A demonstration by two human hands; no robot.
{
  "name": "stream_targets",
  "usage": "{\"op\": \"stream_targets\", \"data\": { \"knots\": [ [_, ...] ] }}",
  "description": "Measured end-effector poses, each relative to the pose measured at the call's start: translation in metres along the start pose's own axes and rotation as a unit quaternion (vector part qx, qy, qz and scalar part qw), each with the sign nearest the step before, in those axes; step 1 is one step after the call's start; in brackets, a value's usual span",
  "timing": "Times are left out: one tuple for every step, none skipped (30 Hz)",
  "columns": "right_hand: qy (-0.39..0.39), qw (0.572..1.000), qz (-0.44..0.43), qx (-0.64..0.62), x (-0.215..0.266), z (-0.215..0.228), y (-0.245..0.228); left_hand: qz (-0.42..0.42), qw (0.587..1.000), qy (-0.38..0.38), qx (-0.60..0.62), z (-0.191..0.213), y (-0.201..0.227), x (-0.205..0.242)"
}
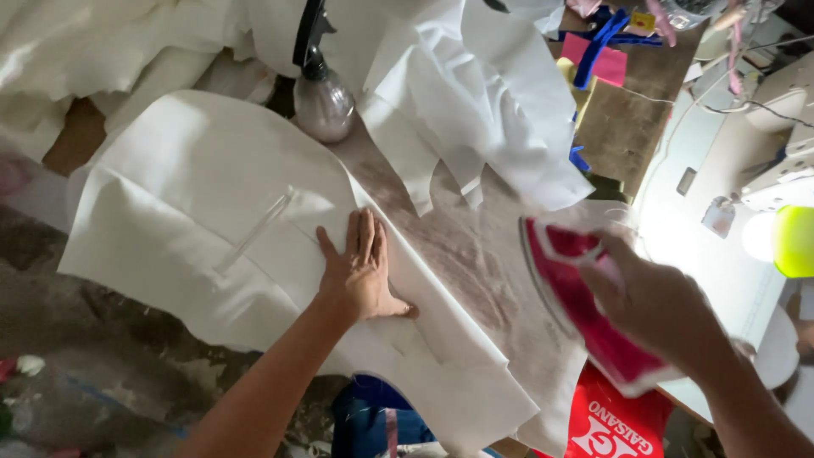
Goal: Ironing a white fabric garment component using a steam iron and a spray bottle on a workshop table.
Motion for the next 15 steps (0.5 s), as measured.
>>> {"op": "stream_targets", "data": {
  "knots": [
    [-0.034,0.999,-0.001,0.023,0.014,-0.005,-0.008,0.002,0.999,-0.044,0.002,0.003,0.001,0.003],
    [-0.066,0.997,-0.003,0.046,0.029,-0.010,-0.015,0.002,0.996,-0.086,0.004,0.008,0.002,0.006],
    [-0.067,0.997,0.002,0.044,0.039,-0.017,-0.028,0.006,0.996,-0.087,0.003,0.008,0.003,0.008],
    [-0.064,0.997,0.051,0.014,0.047,-0.022,-0.050,0.008,0.995,-0.097,-0.002,0.010,0.003,0.010],
    [-0.059,0.993,0.100,-0.019,0.057,-0.027,-0.071,0.010,0.994,-0.107,-0.007,0.011,0.003,0.011],
    [-0.058,0.993,0.101,-0.021,0.060,-0.046,-0.071,0.012,0.994,-0.107,-0.009,0.007,0.003,0.011],
    [-0.057,0.989,0.129,-0.034,0.064,-0.066,-0.076,0.011,0.996,-0.092,-0.001,0.006,0.003,0.010],
    [-0.053,0.985,0.155,-0.045,0.066,-0.084,-0.081,0.008,0.997,-0.075,0.008,0.006,0.003,0.007],
    [-0.050,0.985,0.155,-0.047,0.066,-0.082,-0.083,0.008,0.997,-0.074,0.006,0.003,0.003,0.005],
    [-0.062,0.988,0.140,-0.030,0.068,-0.083,-0.081,0.007,0.999,-0.054,0.002,0.001,0.003,0.003],
    [-0.074,0.989,0.124,-0.013,0.070,-0.084,-0.081,0.006,0.999,-0.033,-0.001,-0.002,0.003,0.001],
    [-0.075,0.989,0.125,-0.013,0.074,-0.087,-0.073,0.008,0.999,-0.034,0.000,-0.002,0.003,0.000],
    [-0.068,0.992,0.109,-0.009,0.077,-0.089,-0.064,0.005,1.000,-0.030,0.005,0.000,0.003,-0.001],
    [-0.064,0.994,0.093,-0.006,0.083,-0.091,-0.054,0.002,1.000,-0.029,0.010,-0.001,0.003,0.001],
    [-0.068,0.993,0.093,-0.006,0.085,-0.088,-0.061,0.003,0.999,-0.033,0.011,-0.007,0.004,0.003]
  ]
}}
Point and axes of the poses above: each hand's wrist, its own x-axis away from the middle knuckle, its own z-axis out of the back of the hand, y = z × x, the point moved 8 cm from there along -x, towards the middle knuckle, and after that the axes turned 9 degrees about y, right-handed, at the moved point
